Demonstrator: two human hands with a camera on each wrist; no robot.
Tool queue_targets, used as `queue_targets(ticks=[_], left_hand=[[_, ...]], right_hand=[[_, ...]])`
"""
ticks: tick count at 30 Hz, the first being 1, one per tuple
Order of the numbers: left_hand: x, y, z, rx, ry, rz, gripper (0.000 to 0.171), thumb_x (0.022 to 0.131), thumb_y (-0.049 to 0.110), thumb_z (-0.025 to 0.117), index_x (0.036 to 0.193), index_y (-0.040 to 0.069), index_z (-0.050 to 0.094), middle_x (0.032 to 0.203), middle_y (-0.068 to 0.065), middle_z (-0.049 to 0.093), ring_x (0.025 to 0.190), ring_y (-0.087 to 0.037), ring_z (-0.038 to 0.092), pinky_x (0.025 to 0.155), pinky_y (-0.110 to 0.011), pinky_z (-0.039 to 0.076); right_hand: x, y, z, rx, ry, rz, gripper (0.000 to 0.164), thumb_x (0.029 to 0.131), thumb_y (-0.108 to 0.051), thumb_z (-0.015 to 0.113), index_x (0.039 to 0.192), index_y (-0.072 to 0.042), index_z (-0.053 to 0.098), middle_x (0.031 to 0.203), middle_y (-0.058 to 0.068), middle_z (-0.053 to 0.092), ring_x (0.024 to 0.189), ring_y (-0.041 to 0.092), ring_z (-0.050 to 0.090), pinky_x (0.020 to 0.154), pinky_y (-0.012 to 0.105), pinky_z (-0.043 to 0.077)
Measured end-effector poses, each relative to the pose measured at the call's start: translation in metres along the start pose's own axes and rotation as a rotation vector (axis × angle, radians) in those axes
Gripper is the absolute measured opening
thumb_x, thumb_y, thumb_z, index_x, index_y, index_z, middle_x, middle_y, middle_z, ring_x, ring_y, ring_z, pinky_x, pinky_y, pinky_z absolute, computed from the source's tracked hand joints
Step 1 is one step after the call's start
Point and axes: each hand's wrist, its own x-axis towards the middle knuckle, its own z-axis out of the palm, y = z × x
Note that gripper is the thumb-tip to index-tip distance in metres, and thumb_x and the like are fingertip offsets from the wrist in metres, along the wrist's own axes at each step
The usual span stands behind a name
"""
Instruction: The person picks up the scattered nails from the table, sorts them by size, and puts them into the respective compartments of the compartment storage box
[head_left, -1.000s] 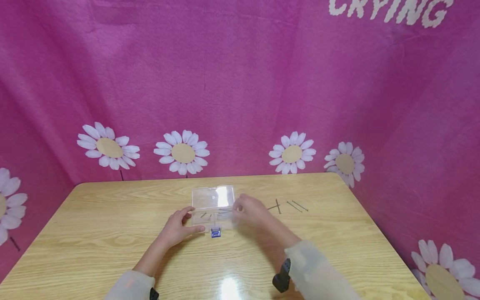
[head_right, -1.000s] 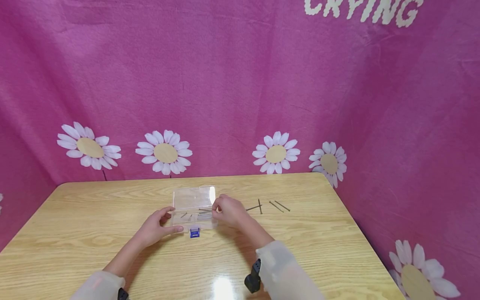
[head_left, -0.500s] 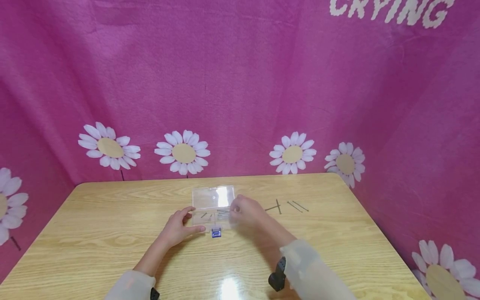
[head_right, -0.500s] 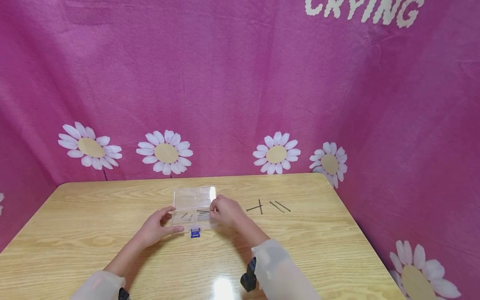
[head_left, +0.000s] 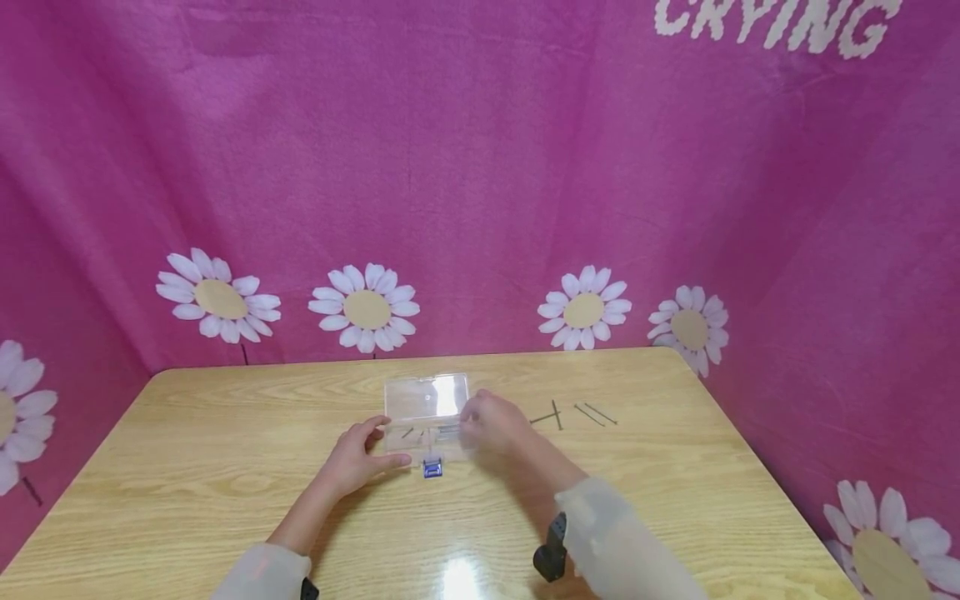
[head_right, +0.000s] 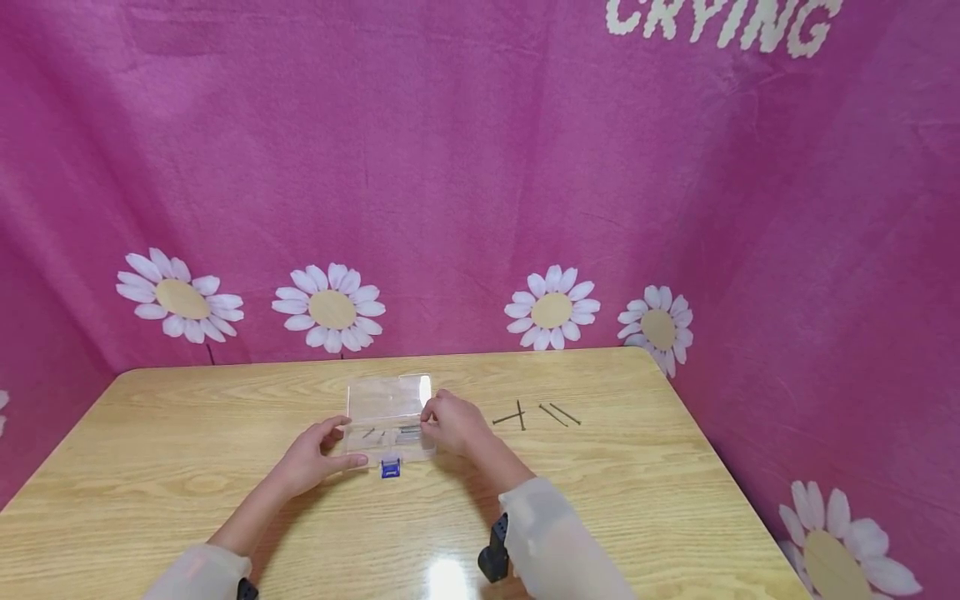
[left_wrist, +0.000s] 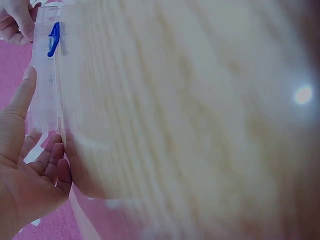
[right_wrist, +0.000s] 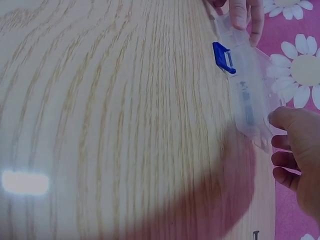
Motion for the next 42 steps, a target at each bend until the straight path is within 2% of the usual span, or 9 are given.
queue_targets(ticks=[7,15,19,22,29,35,42], left_hand=[[0.002,0.0,0.0,0.005,0.004,0.002,0.082,0.072,0.043,0.078,0.136,0.005,0.045,0.122,-0.016,0.055,0.111,-0.029,0.05,0.097,-0.047,0.042],[0.001,-0.001,0.0,-0.002,0.002,-0.007,0.082,0.072,0.043,0.078,0.136,0.005,0.045,0.122,-0.016,0.055,0.112,-0.029,0.05,0.098,-0.048,0.042],[0.001,-0.001,0.0,-0.011,-0.002,-0.012,0.083,0.071,0.044,0.078,0.136,0.005,0.044,0.123,-0.016,0.055,0.112,-0.029,0.05,0.098,-0.047,0.042],[0.0,-0.001,0.0,-0.013,-0.002,-0.014,0.084,0.071,0.045,0.078,0.136,0.006,0.045,0.122,-0.016,0.055,0.111,-0.028,0.05,0.097,-0.047,0.042],[0.0,-0.001,0.0,-0.011,-0.002,-0.012,0.084,0.071,0.046,0.078,0.137,0.006,0.045,0.122,-0.016,0.055,0.111,-0.028,0.05,0.097,-0.047,0.042],[0.0,-0.001,-0.001,-0.007,0.001,0.003,0.083,0.071,0.045,0.078,0.136,0.006,0.045,0.122,-0.016,0.055,0.111,-0.028,0.05,0.097,-0.047,0.042],[0.001,-0.002,0.001,-0.006,0.007,0.012,0.082,0.071,0.043,0.079,0.135,0.005,0.046,0.12,-0.016,0.056,0.11,-0.028,0.051,0.096,-0.047,0.043]], right_hand=[[-0.001,0.006,-0.003,0.003,0.011,0.01,0.021,0.088,-0.025,0.058,0.104,-0.014,0.066,0.111,0.001,0.056,0.101,0.02,0.057,0.091,0.036,0.048],[-0.007,0.02,-0.012,-0.01,0.051,0.014,0.022,0.087,-0.029,0.06,0.102,-0.014,0.066,0.112,0.003,0.056,0.104,0.025,0.057,0.093,0.04,0.047],[-0.012,0.028,-0.018,-0.03,0.073,0.039,0.019,0.088,-0.028,0.056,0.101,-0.017,0.065,0.121,0.005,0.054,0.114,0.028,0.054,0.1,0.043,0.043],[-0.015,0.034,-0.023,-0.04,0.084,0.049,0.018,0.088,-0.028,0.056,0.1,-0.017,0.065,0.119,0.003,0.054,0.114,0.026,0.054,0.101,0.042,0.042],[-0.024,0.05,-0.039,-0.11,0.141,0.033,0.019,0.088,-0.024,0.059,0.101,-0.012,0.067,0.101,0.003,0.056,0.096,0.021,0.057,0.091,0.038,0.047],[-0.032,0.069,-0.052,-0.119,0.169,0.065,0.022,0.087,-0.023,0.059,0.103,-0.009,0.067,0.1,0.006,0.057,0.094,0.023,0.058,0.086,0.041,0.049],[-0.04,0.088,-0.061,-0.112,0.19,0.116,0.023,0.088,-0.025,0.059,0.104,-0.01,0.065,0.104,0.008,0.057,0.097,0.024,0.057,0.087,0.043,0.049]])
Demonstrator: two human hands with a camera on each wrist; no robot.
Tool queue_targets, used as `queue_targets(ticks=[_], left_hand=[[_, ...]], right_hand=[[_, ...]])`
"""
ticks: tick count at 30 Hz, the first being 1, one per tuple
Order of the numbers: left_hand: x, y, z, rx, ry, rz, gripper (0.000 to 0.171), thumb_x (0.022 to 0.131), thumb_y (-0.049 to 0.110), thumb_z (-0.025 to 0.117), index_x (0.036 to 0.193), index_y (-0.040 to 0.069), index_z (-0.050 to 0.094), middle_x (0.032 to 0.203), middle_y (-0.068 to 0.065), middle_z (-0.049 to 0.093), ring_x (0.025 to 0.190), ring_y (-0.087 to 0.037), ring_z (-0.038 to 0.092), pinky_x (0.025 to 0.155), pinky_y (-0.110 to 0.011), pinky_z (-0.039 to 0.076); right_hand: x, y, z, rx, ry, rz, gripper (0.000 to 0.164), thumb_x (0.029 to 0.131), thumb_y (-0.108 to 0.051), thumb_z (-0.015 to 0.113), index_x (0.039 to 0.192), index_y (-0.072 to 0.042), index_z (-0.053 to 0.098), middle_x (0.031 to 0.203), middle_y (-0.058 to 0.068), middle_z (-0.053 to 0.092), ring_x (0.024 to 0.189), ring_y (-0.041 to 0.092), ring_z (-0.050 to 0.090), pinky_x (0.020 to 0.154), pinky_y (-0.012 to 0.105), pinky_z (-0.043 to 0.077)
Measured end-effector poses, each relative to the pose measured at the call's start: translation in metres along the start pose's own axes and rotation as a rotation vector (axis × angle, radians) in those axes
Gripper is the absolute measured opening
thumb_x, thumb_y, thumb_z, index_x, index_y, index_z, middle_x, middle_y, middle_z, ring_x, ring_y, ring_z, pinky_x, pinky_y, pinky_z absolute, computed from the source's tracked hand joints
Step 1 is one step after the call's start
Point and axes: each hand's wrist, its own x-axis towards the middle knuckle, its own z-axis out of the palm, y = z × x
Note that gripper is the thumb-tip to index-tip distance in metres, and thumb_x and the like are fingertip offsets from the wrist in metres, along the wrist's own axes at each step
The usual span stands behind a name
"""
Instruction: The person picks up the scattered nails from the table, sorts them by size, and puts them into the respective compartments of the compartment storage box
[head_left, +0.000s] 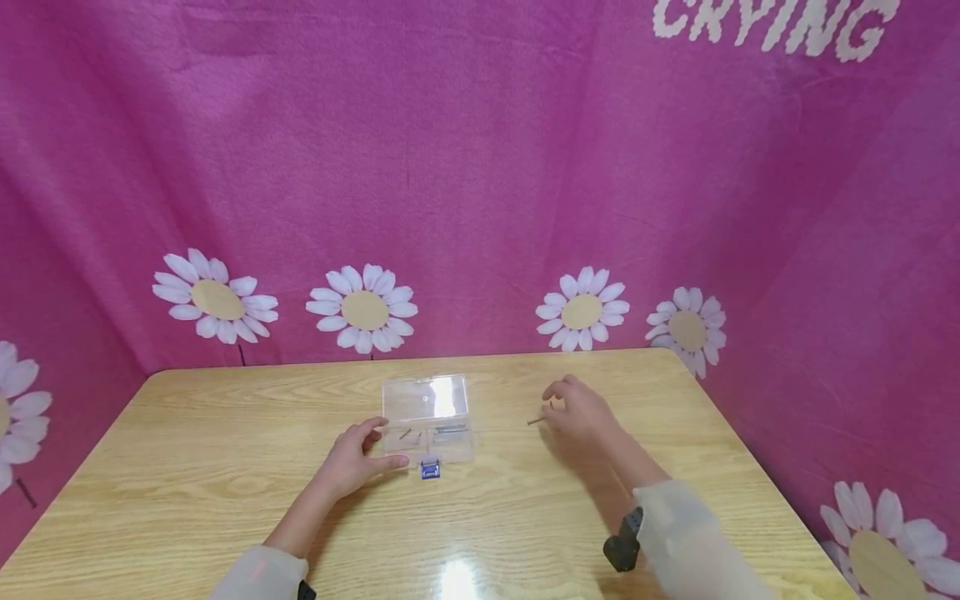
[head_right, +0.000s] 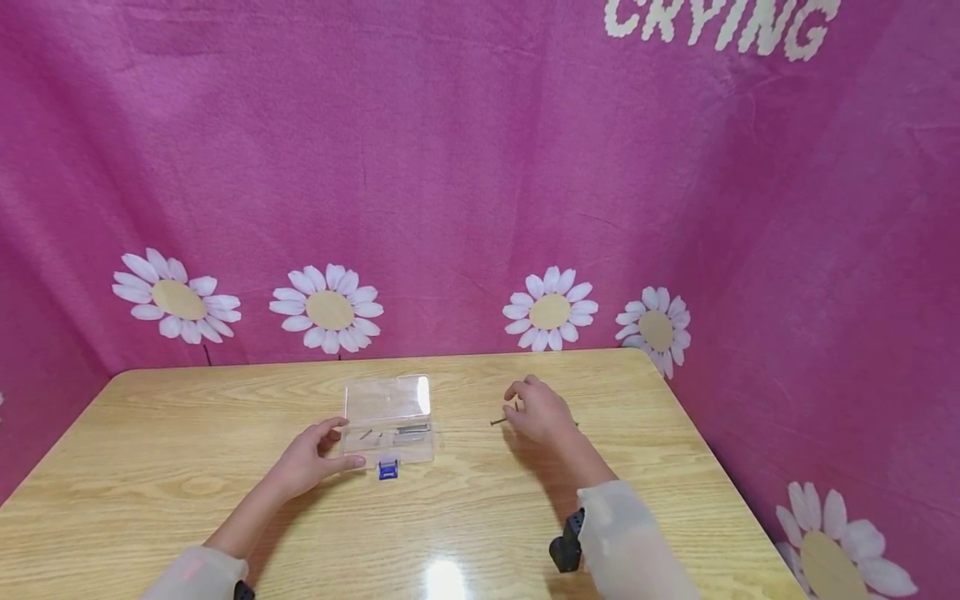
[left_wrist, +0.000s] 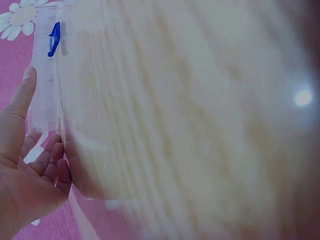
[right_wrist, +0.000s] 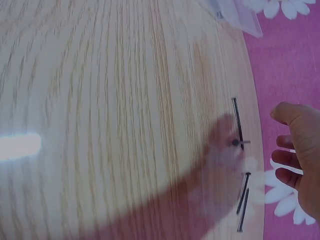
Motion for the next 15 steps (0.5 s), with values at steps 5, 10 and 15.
queue_targets(ticks=[5,10,15], left_hand=[[0.0,-0.001,0.001,0.006,0.004,0.001,0.081,0.071,0.043,0.079,0.135,0.005,0.046,0.119,-0.015,0.057,0.109,-0.028,0.051,0.096,-0.047,0.043],[0.0,-0.001,0.0,0.011,0.005,-0.006,0.081,0.071,0.044,0.078,0.135,0.005,0.046,0.12,-0.015,0.057,0.11,-0.028,0.051,0.096,-0.047,0.043],[0.0,0.001,0.0,0.005,-0.002,-0.017,0.082,0.071,0.045,0.078,0.135,0.006,0.046,0.122,-0.016,0.056,0.111,-0.028,0.051,0.097,-0.047,0.043]], right_hand=[[-0.003,0.012,-0.004,0.005,-0.001,0.052,0.024,0.087,-0.026,0.058,0.104,-0.01,0.065,0.106,0.007,0.056,0.098,0.025,0.058,0.088,0.043,0.048],[-0.006,0.024,-0.009,0.006,-0.006,0.09,0.027,0.089,-0.027,0.057,0.108,-0.009,0.064,0.108,0.009,0.056,0.1,0.027,0.057,0.089,0.044,0.048],[-0.011,0.039,-0.014,0.009,0.005,0.09,0.028,0.09,-0.026,0.056,0.109,-0.006,0.062,0.109,0.013,0.056,0.1,0.03,0.057,0.089,0.047,0.047]])
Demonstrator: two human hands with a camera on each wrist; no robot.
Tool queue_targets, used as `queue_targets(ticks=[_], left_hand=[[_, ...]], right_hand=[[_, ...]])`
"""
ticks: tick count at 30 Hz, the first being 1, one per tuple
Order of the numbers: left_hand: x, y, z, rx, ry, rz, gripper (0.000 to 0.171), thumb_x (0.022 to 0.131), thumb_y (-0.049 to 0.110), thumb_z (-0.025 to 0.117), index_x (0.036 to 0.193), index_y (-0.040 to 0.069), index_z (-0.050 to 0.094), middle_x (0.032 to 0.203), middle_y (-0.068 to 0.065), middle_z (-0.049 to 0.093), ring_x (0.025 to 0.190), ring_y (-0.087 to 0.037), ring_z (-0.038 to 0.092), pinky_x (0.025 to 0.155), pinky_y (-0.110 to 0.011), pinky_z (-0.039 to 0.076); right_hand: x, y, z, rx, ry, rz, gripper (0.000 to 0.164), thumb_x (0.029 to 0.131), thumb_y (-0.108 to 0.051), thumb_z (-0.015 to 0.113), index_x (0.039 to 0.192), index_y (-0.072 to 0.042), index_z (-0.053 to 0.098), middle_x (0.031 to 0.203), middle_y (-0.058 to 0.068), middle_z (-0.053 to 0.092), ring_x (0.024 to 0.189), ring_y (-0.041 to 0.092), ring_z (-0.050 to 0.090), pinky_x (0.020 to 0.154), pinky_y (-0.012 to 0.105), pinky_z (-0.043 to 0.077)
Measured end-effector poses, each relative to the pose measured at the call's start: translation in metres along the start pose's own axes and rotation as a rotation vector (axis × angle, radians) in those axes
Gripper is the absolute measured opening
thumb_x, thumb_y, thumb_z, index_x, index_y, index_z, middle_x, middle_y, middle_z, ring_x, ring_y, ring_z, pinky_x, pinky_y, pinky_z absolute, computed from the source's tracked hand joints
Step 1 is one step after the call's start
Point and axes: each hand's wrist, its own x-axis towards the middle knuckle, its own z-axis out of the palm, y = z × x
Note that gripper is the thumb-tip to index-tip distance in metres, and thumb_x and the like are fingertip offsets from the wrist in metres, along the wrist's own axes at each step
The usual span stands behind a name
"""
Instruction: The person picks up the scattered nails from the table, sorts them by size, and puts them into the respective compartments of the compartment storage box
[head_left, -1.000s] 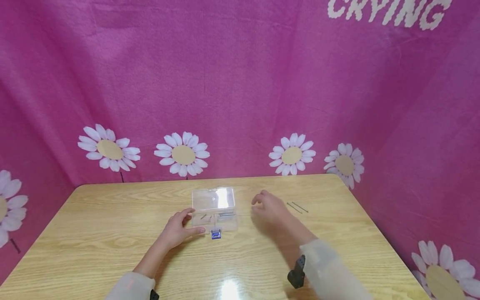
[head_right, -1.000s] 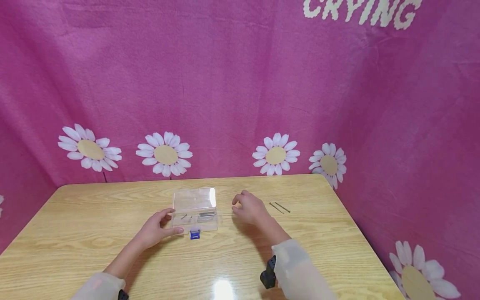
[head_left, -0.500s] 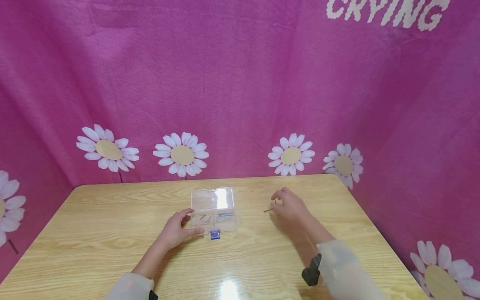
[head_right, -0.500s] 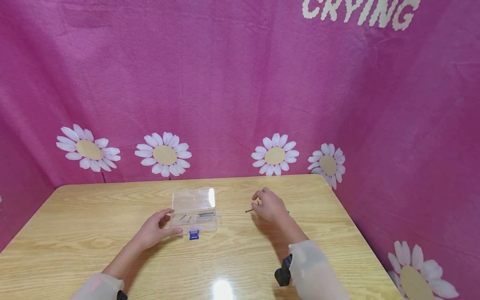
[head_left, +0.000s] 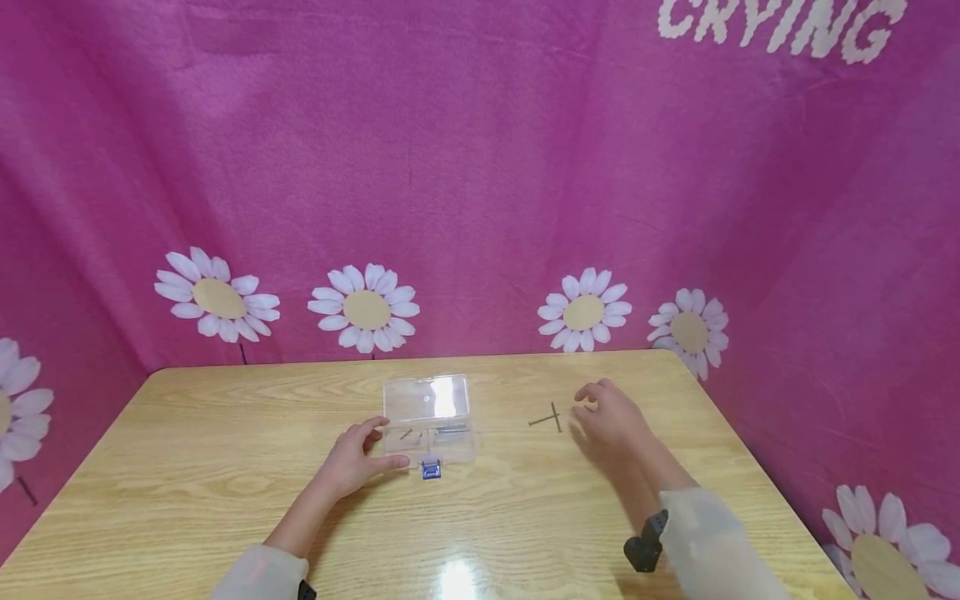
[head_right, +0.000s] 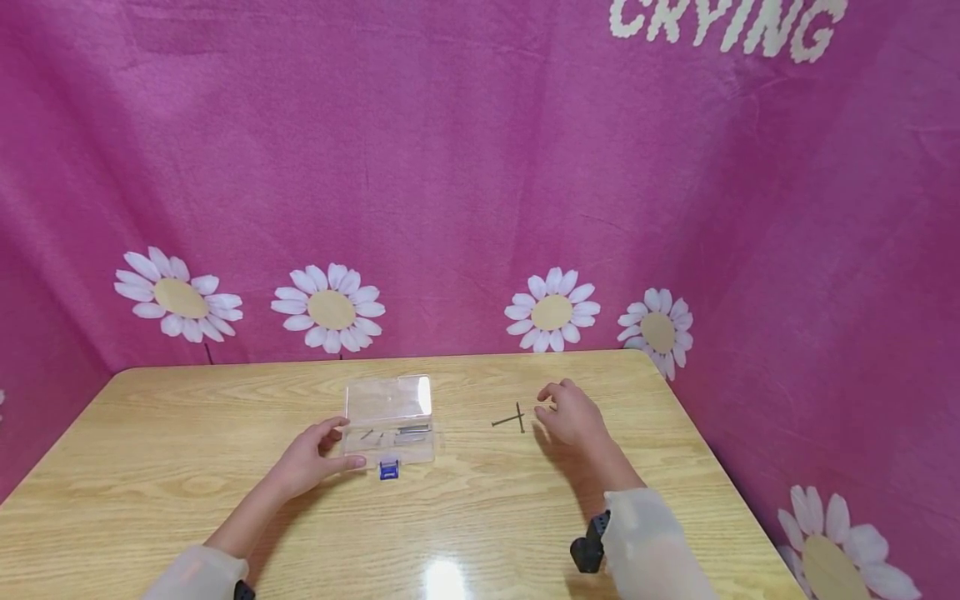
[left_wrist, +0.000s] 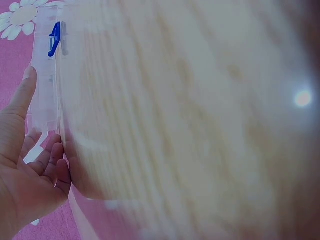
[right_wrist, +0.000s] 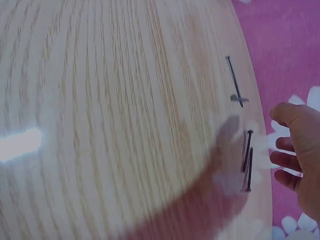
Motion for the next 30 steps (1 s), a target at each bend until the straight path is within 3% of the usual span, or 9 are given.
queue_targets(ticks=[17,22,30], left_hand=[[0.0,0.0,0.0,0.006,0.002,-0.003,0.083,0.07,0.046,0.078,0.135,0.006,0.046,0.121,-0.015,0.056,0.11,-0.028,0.05,0.096,-0.047,0.043],[0.0,-0.001,0.0,0.006,0.001,-0.005,0.084,0.07,0.047,0.077,0.136,0.007,0.045,0.123,-0.014,0.056,0.112,-0.027,0.05,0.097,-0.047,0.043],[0.0,-0.001,0.0,0.007,-0.001,-0.012,0.083,0.071,0.047,0.078,0.136,0.007,0.045,0.121,-0.014,0.056,0.109,-0.027,0.05,0.097,-0.046,0.043]], right_hand=[[-0.005,0.034,-0.002,0.022,0.023,0.056,0.03,0.088,-0.022,0.058,0.107,0.001,0.062,0.102,0.02,0.058,0.093,0.032,0.058,0.084,0.049,0.048],[-0.007,0.038,0.001,0.015,0.025,0.061,0.029,0.087,-0.019,0.06,0.106,0.002,0.062,0.096,0.018,0.058,0.085,0.028,0.057,0.081,0.047,0.048],[-0.006,0.041,0.009,-0.001,0.037,0.082,0.027,0.085,-0.014,0.056,0.107,0.001,0.063,0.096,0.017,0.057,0.086,0.029,0.056,0.082,0.047,0.047]])
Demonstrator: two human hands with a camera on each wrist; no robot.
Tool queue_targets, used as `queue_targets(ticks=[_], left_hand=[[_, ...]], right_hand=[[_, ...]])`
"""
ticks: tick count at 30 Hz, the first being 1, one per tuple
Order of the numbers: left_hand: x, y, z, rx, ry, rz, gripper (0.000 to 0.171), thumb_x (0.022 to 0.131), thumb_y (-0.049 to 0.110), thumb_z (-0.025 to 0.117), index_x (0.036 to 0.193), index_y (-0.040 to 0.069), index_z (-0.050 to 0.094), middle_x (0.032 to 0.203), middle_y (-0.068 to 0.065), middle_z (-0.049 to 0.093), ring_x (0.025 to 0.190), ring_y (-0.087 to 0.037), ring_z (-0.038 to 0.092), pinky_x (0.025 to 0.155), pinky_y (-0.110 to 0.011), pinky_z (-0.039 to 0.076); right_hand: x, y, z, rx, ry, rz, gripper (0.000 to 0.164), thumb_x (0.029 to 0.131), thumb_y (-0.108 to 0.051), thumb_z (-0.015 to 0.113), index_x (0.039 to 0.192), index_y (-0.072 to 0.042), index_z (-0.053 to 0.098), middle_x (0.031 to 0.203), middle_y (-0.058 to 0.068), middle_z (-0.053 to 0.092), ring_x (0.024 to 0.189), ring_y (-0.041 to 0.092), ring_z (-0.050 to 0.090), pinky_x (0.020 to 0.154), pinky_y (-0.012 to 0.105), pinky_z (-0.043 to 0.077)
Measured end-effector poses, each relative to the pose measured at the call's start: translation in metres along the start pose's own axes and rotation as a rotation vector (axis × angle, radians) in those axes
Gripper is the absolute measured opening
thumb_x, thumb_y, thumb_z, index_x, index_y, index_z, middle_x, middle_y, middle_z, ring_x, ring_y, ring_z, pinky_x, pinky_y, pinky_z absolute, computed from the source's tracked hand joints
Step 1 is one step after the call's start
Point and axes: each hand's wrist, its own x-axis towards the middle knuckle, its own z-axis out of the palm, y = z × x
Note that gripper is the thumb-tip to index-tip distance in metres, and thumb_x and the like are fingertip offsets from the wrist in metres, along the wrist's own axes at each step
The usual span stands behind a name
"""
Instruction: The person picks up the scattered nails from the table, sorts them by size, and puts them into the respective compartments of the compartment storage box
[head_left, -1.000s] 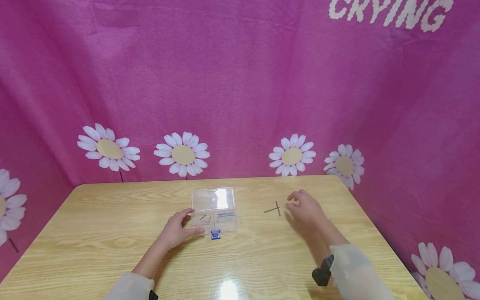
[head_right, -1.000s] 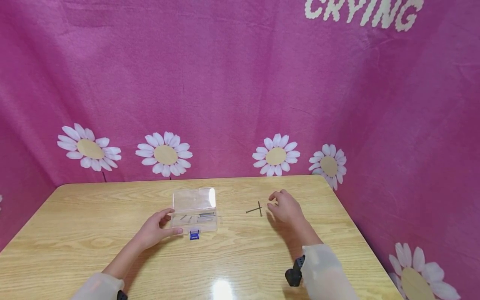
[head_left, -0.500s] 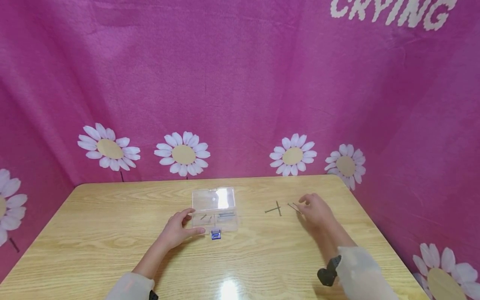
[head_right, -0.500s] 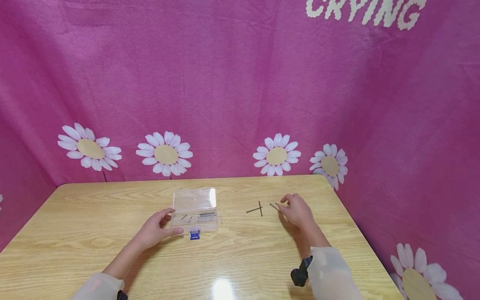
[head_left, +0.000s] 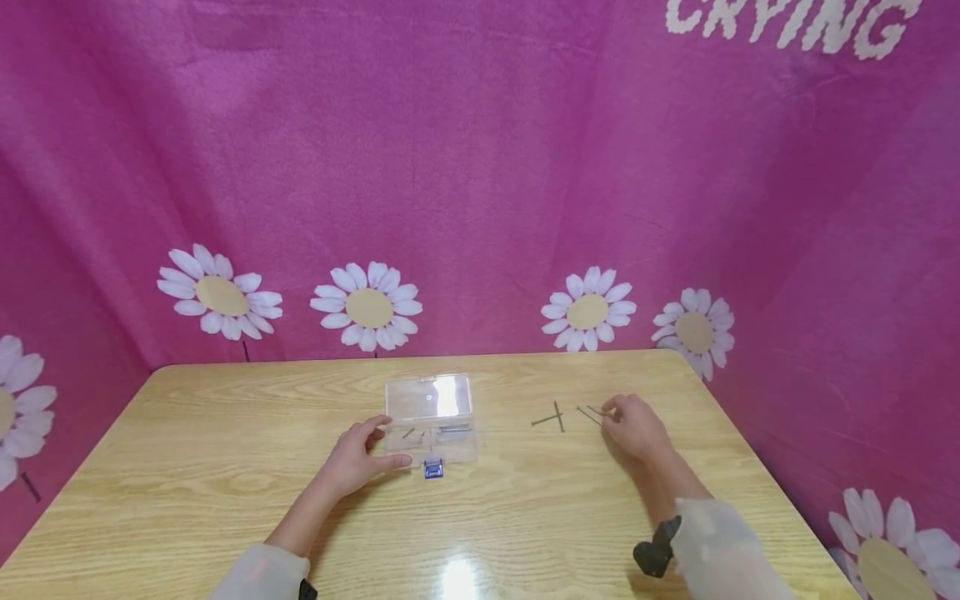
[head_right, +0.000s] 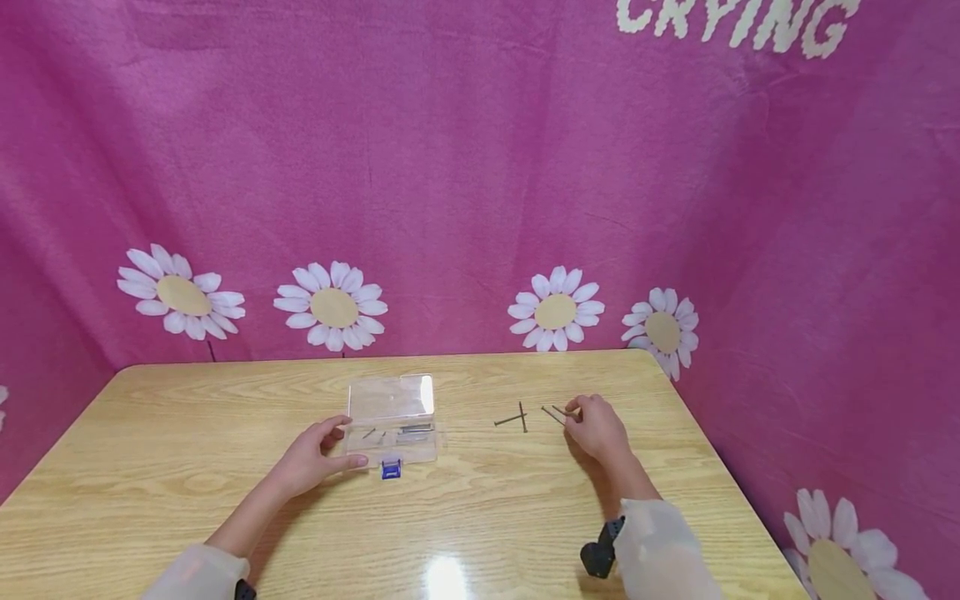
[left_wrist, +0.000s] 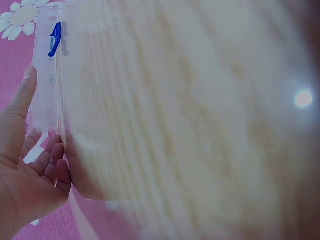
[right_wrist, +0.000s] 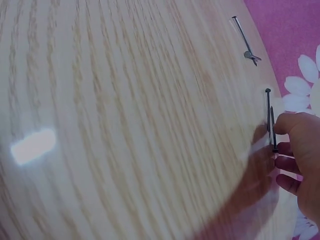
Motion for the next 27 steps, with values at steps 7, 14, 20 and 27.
queue_targets(ticks=[7,14,20,27], left_hand=[[0.0009,0.0001,0.0005,0.001,0.005,0.009,0.082,0.07,0.045,0.079,0.135,0.007,0.046,0.119,-0.013,0.056,0.108,-0.026,0.05,0.096,-0.045,0.043],[0.0009,-0.0011,0.0007,0.002,0.004,0.011,0.082,0.07,0.046,0.078,0.135,0.007,0.046,0.121,-0.014,0.056,0.109,-0.026,0.051,0.096,-0.046,0.044],[0.0002,-0.0007,0.0009,-0.006,-0.001,0.005,0.084,0.069,0.048,0.078,0.136,0.007,0.046,0.122,-0.014,0.056,0.111,-0.027,0.051,0.097,-0.047,0.043],[0.0002,0.0,-0.0001,-0.003,0.002,0.014,0.083,0.07,0.046,0.078,0.135,0.006,0.046,0.122,-0.015,0.056,0.111,-0.028,0.051,0.096,-0.047,0.043]], right_hand=[[0.0012,0.0001,0.0048,-0.024,0.015,0.003,0.026,0.084,-0.015,0.056,0.103,0.001,0.065,0.095,0.017,0.055,0.085,0.03,0.055,0.083,0.048,0.046],[0.0038,-0.003,0.0066,-0.013,0.002,0.031,0.023,0.082,-0.009,0.055,0.098,0.003,0.066,0.095,0.019,0.061,0.091,0.034,0.058,0.087,0.049,0.046],[0.0033,-0.0037,0.0077,0.0,-0.01,0.049,0.021,0.078,-0.007,0.056,0.094,0.003,0.065,0.089,0.016,0.063,0.086,0.031,0.059,0.083,0.048,0.048],[0.0023,-0.0041,0.0055,0.027,0.008,0.045,0.019,0.077,-0.009,0.057,0.092,0.0,0.065,0.086,0.013,0.064,0.082,0.027,0.059,0.079,0.045,0.049]])
